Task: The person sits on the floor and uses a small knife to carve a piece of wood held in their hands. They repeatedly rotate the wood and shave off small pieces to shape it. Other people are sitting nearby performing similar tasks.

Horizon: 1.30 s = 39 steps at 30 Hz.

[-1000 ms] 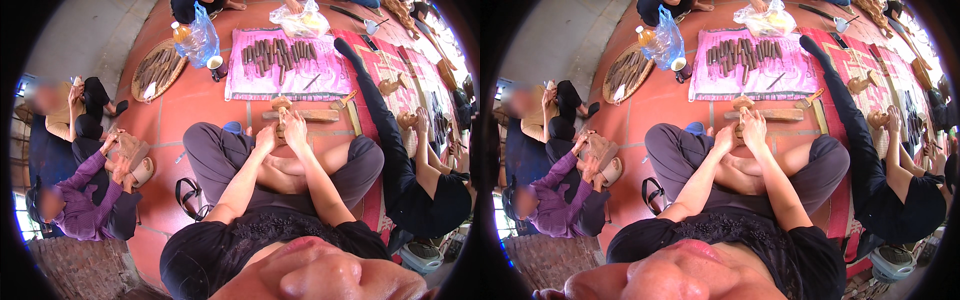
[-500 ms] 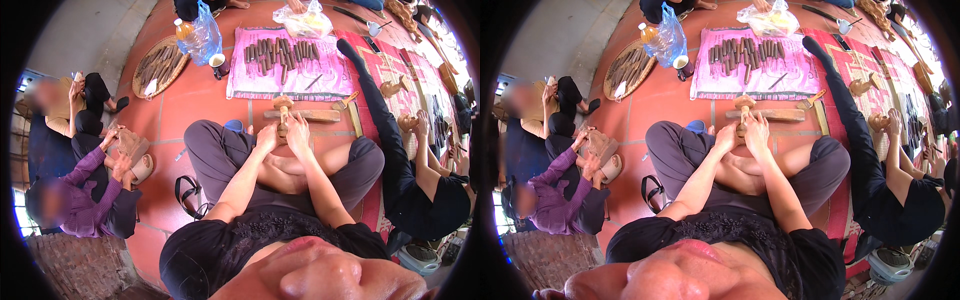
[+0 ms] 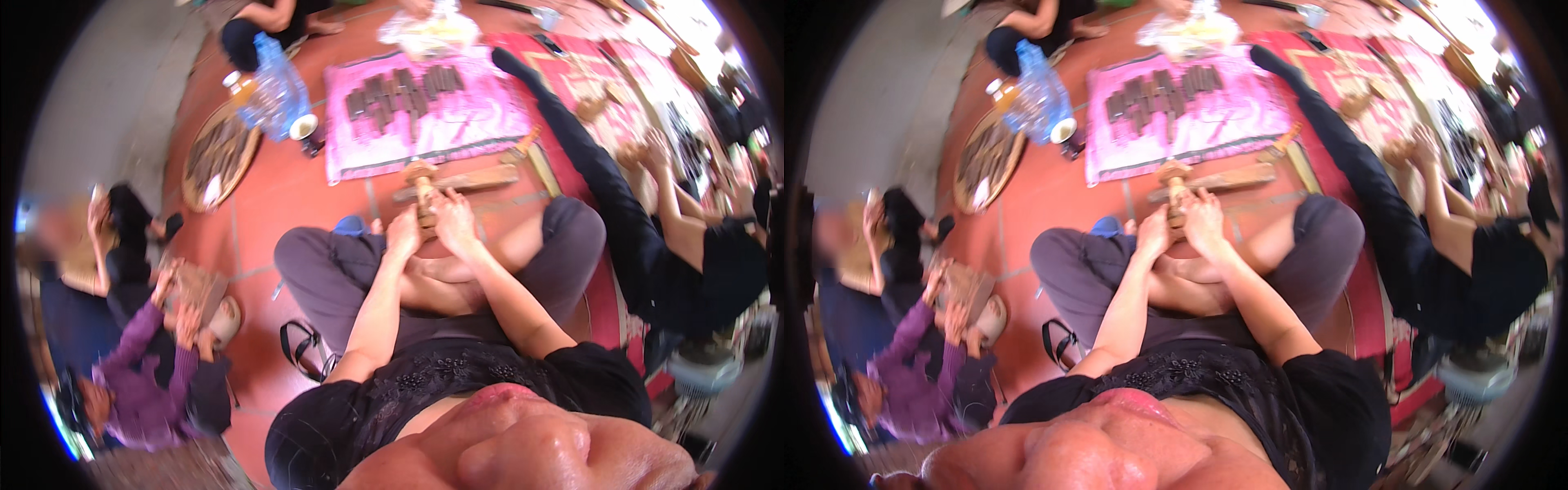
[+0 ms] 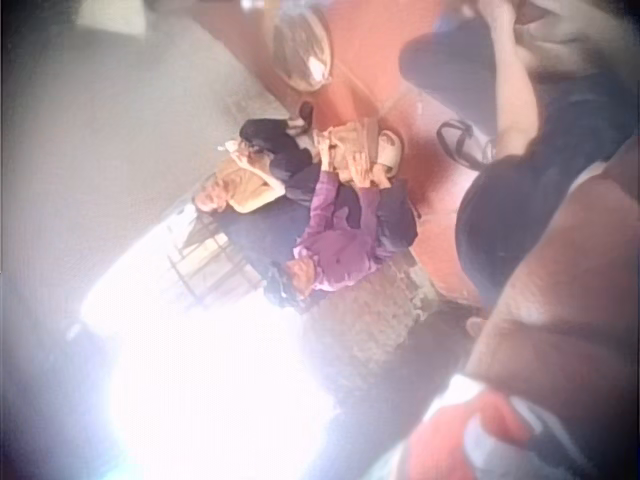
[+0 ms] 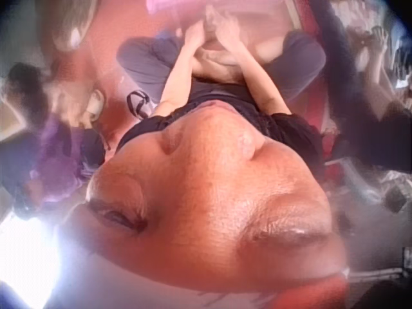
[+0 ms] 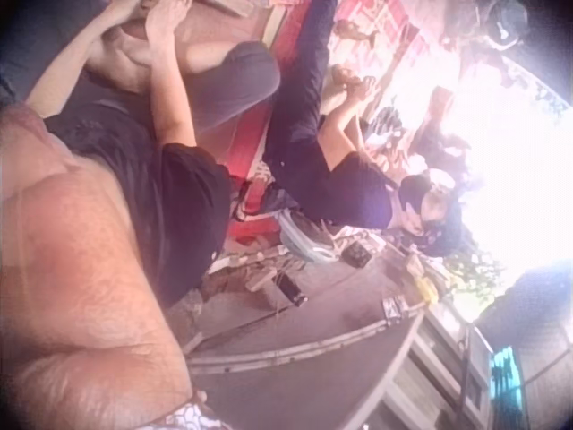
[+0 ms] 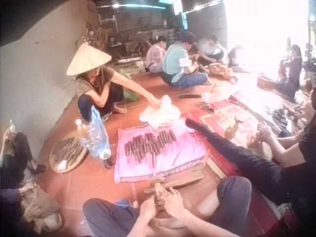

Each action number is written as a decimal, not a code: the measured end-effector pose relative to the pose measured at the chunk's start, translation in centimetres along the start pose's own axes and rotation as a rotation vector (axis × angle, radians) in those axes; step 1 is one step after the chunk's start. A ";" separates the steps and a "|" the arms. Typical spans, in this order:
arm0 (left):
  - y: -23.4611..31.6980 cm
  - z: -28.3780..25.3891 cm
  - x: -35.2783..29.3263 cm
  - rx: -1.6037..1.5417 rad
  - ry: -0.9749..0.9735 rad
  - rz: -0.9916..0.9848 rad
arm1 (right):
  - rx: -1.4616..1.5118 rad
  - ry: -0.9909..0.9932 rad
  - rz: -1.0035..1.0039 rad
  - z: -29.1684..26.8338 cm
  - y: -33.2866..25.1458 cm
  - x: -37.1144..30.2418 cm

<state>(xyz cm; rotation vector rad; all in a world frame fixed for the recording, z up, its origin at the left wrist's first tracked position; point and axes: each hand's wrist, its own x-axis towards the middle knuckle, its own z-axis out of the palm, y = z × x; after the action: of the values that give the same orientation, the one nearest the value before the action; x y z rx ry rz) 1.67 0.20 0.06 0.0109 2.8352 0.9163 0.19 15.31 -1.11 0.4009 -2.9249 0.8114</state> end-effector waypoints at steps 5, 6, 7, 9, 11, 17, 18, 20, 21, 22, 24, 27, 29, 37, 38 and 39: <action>0.0 0.4 0.4 -0.082 -0.003 -0.008 | 0.041 0.042 0.033 -1.5 -0.7 -0.5; 0.1 0.5 0.5 -0.099 -0.009 0.017 | 0.069 0.045 0.044 -1.6 -0.5 0.4; 0.4 0.4 0.3 -0.111 -0.010 0.034 | 0.105 0.047 0.048 -1.7 -0.5 1.4; 1.3 -0.4 0.1 -0.091 -0.026 0.019 | 0.118 -0.005 0.101 -1.7 -0.8 3.2; 0.8 -0.2 0.2 -0.130 -0.037 0.026 | 0.114 0.045 0.097 -1.3 -0.8 3.3; 1.3 -0.7 -0.1 -0.172 -0.073 0.005 | 0.115 0.227 0.055 -0.4 -1.7 -1.8; 1.4 -0.8 -0.2 -0.141 -0.056 0.013 | 0.147 0.089 0.079 -1.2 -1.8 -1.9; 1.3 -0.4 -0.4 -0.115 -0.026 0.036 | 0.158 0.098 0.063 -1.4 -1.7 -0.8; 1.3 -0.4 -0.3 -0.098 -0.011 0.054 | 0.164 0.109 0.055 -1.4 -1.6 0.3; 1.2 -0.5 -0.3 -0.143 -0.027 0.092 | 0.205 0.077 0.074 -1.4 -1.4 1.2; 1.0 -0.3 0.1 -0.127 -0.044 0.075 | 0.179 0.035 0.107 -0.6 -1.2 3.0; 0.4 -0.2 0.2 -0.154 -0.050 0.073 | 0.117 0.126 0.049 -0.3 -1.2 2.5; 0.5 -0.1 -0.1 -0.152 -0.027 0.074 | 0.102 0.315 -0.039 -0.5 -1.5 0.2; 1.1 0.2 0.2 -0.214 -0.013 0.092 | 0.169 0.146 0.084 -0.9 -0.8 1.9; 1.5 0.1 0.5 -0.170 -0.014 0.096 | 0.147 0.058 0.059 -0.1 0.3 3.0; 1.0 -0.1 0.3 -0.124 -0.002 0.074 | 0.071 0.074 0.059 -0.4 -0.7 3.4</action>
<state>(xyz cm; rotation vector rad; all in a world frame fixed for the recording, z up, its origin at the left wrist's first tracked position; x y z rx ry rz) 1.29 1.00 0.66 0.1022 2.7879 1.1052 -2.91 14.19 0.07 0.2848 -2.8578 0.9193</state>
